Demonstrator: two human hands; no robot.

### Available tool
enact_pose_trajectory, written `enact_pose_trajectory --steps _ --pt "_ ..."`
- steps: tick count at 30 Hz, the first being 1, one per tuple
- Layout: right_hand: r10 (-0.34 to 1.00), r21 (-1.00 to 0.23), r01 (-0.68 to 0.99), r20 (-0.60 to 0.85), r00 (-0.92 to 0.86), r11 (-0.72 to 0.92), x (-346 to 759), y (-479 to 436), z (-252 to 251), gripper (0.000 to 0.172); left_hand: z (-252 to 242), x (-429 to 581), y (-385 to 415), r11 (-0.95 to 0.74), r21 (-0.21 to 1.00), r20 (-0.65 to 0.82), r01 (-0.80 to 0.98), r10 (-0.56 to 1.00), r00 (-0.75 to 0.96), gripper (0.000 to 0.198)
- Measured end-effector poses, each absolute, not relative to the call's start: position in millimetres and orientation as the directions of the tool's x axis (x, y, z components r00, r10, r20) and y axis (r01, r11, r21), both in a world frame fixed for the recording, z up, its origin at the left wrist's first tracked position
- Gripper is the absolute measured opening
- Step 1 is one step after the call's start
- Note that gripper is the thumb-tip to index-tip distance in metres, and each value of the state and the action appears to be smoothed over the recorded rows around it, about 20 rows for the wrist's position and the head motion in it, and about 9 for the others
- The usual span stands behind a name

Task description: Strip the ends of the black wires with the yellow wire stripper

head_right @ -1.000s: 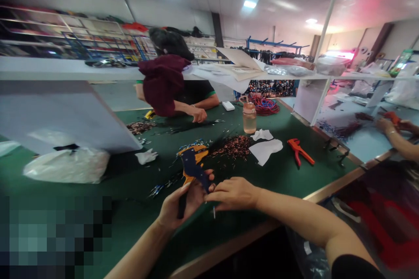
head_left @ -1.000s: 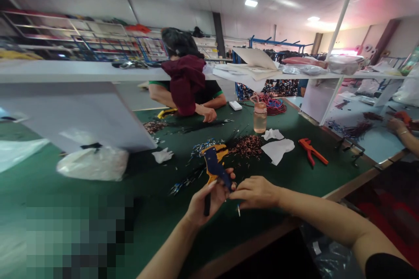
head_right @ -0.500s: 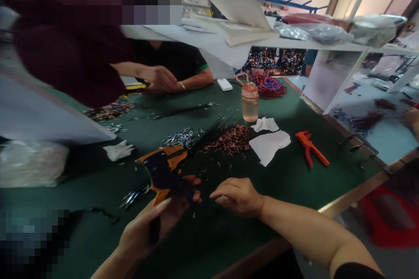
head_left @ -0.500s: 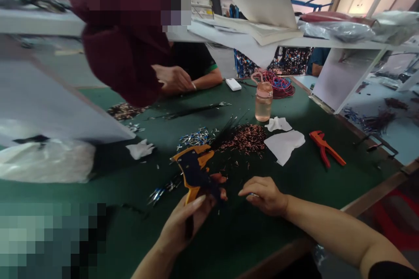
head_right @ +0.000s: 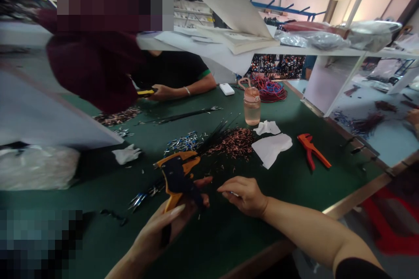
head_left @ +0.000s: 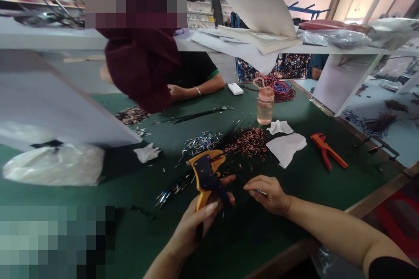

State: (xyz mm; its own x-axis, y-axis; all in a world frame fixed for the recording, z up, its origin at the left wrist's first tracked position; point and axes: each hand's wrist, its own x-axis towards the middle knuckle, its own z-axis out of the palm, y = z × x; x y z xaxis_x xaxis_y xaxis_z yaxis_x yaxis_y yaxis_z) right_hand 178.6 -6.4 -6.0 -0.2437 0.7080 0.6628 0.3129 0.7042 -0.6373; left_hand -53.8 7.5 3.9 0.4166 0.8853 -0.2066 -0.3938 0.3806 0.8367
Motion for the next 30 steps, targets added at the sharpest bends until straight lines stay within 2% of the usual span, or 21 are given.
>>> enact_pose_trajectory --steps 5,8,17,24,30 --pt "0.595 -0.518 0.3 0.744 -0.304 0.801 179 -4 -9 0.023 5 -46 9 0.376 0.778 -0.173 -0.503 0.898 0.404 0.043" --pt "0.6 -0.518 0.315 0.747 -0.285 0.795 179 -4 -10 0.023 10 -42 9 0.382 0.761 -0.165 -0.525 0.896 0.413 0.037" --pt "0.696 -0.615 0.341 0.686 -0.212 0.711 178 -4 -12 0.019 10 -45 7 0.337 0.807 -0.106 -0.484 0.89 0.444 0.04" --pt "0.667 -0.602 0.288 0.667 -0.331 0.745 176 -5 -5 0.021 6 -47 6 0.339 0.812 -0.102 -0.475 0.884 0.456 0.043" --pt "0.688 -0.62 0.298 0.665 -0.291 0.726 177 -6 -4 0.02 -3 -48 9 0.285 0.861 -0.071 -0.422 0.888 0.455 0.057"
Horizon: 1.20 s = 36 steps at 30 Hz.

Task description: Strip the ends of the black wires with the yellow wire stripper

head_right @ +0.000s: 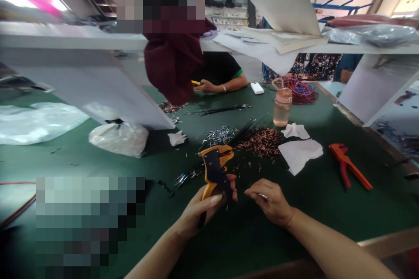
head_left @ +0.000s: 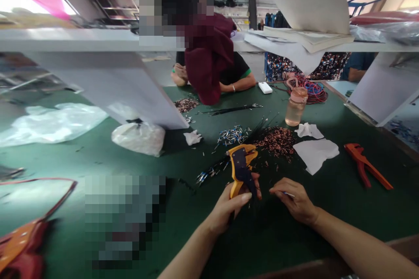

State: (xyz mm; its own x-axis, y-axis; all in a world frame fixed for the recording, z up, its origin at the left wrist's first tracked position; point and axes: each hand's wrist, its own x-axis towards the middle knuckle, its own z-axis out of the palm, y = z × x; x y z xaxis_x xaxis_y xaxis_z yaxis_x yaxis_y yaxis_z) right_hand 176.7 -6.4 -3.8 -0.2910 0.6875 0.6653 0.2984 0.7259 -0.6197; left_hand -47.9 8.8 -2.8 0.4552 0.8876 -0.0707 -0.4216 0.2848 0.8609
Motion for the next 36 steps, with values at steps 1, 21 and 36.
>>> enact_pose_trajectory --steps 1,21,36 --pt "0.69 -0.619 0.308 0.668 -0.279 0.723 177 -6 -5 0.02 -2 -48 9 0.272 0.871 -0.069 -0.409 0.892 0.446 0.058" --pt "0.727 -0.606 0.554 0.687 0.003 0.571 187 -7 19 0.016 9 -39 3 0.301 0.873 -0.057 -0.383 0.844 0.534 0.056" --pt "0.605 -0.411 0.588 0.777 -0.174 0.697 177 -19 34 0.014 7 -38 -2 0.303 0.92 -0.108 -0.248 0.805 0.584 0.062"
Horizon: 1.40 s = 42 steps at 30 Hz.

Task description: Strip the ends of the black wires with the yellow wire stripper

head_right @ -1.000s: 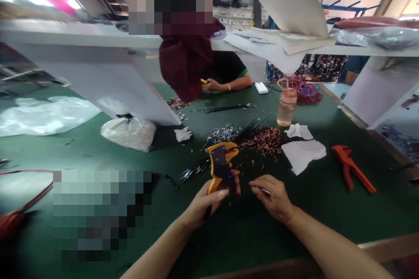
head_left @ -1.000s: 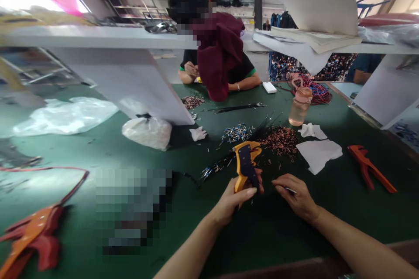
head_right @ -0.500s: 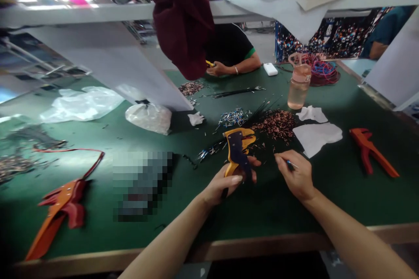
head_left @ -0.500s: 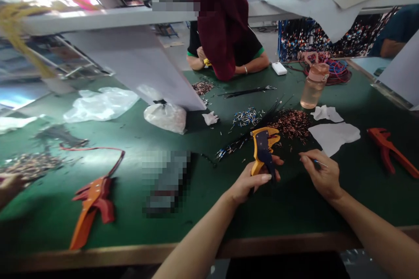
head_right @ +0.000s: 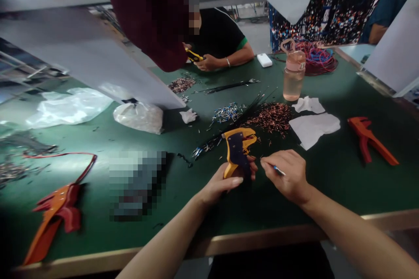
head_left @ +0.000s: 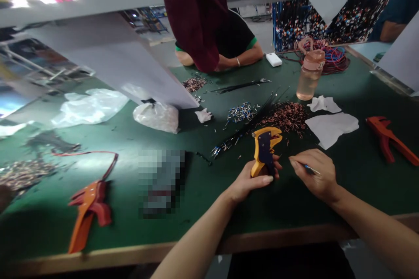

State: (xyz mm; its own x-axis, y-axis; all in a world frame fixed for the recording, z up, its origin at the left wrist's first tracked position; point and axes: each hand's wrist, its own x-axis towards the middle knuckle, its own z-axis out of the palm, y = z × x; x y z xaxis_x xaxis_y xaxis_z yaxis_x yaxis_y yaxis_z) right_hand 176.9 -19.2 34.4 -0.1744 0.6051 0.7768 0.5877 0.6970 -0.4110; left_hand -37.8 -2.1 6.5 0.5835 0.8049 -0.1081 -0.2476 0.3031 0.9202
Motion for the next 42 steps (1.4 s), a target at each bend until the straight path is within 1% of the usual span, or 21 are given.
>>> enact_pose_trajectory --steps 7,12,25,30,38,42 --pt "0.598 -0.357 0.646 0.777 -0.197 0.675 174.7 -21.1 30.8 0.015 9.1 -36.8 -3.2 0.33 0.921 -0.16 -0.208 0.806 0.57 0.061" --pt "0.587 -0.346 0.667 0.792 -0.171 0.66 174.8 -21.0 33.9 0.013 11.4 -36.6 -5.2 0.337 0.922 -0.179 -0.189 0.807 0.563 0.064" --pt "0.593 -0.346 0.635 0.773 -0.225 0.691 171.9 -24.8 34.3 0.012 15.5 -35.1 -6.4 0.287 0.948 -0.165 -0.139 0.813 0.559 0.059" --pt "0.591 -0.355 0.633 0.78 -0.206 0.688 171.0 -25.6 35.3 0.014 13.8 -35.3 -7.9 0.302 0.942 -0.182 -0.145 0.825 0.536 0.058" --pt "0.566 -0.326 0.635 0.796 -0.215 0.701 172.2 -26.0 35.7 0.013 13.0 -35.9 -7.2 0.287 0.946 -0.164 -0.149 0.823 0.543 0.051" --pt "0.564 -0.302 0.654 0.792 -0.233 0.694 172.1 -25.6 35.3 0.011 13.7 -35.7 -7.1 0.292 0.945 -0.172 -0.145 0.824 0.54 0.052"
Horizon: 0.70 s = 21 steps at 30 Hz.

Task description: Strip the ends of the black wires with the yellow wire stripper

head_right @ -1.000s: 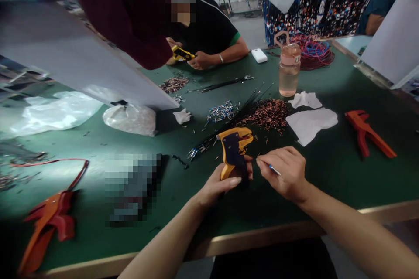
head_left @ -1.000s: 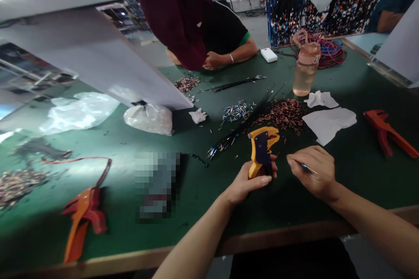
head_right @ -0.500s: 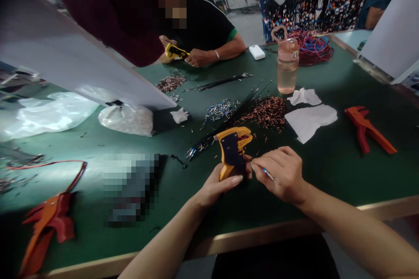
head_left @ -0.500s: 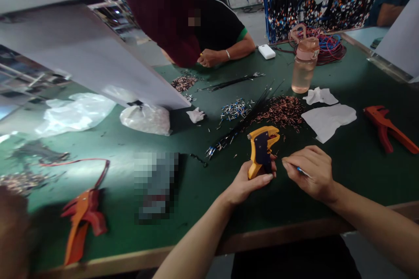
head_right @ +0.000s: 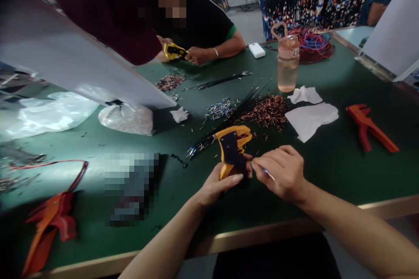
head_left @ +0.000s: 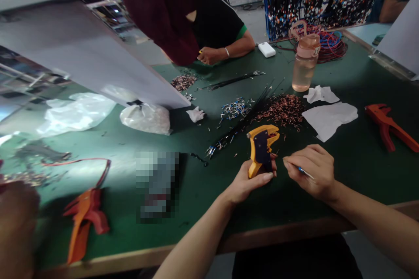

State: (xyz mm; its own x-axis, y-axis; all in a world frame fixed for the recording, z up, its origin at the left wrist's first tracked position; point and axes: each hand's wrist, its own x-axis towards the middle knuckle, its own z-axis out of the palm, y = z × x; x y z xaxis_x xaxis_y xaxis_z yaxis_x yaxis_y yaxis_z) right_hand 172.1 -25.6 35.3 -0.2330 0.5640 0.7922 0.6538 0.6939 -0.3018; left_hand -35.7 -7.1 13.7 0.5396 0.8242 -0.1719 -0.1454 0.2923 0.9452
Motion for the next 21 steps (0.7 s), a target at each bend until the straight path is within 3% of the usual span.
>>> enact_pose_trajectory --steps 17,21 --pt "0.562 -0.309 0.641 0.794 -0.233 0.702 171 -27 36 0.009 16 -23 -15 0.286 0.958 -0.271 0.018 0.882 0.386 0.047" --pt "0.595 -0.383 0.612 0.783 -0.183 0.692 171 -26 37 0.011 13 -23 -14 0.29 0.957 -0.27 0.008 0.878 0.396 0.049"
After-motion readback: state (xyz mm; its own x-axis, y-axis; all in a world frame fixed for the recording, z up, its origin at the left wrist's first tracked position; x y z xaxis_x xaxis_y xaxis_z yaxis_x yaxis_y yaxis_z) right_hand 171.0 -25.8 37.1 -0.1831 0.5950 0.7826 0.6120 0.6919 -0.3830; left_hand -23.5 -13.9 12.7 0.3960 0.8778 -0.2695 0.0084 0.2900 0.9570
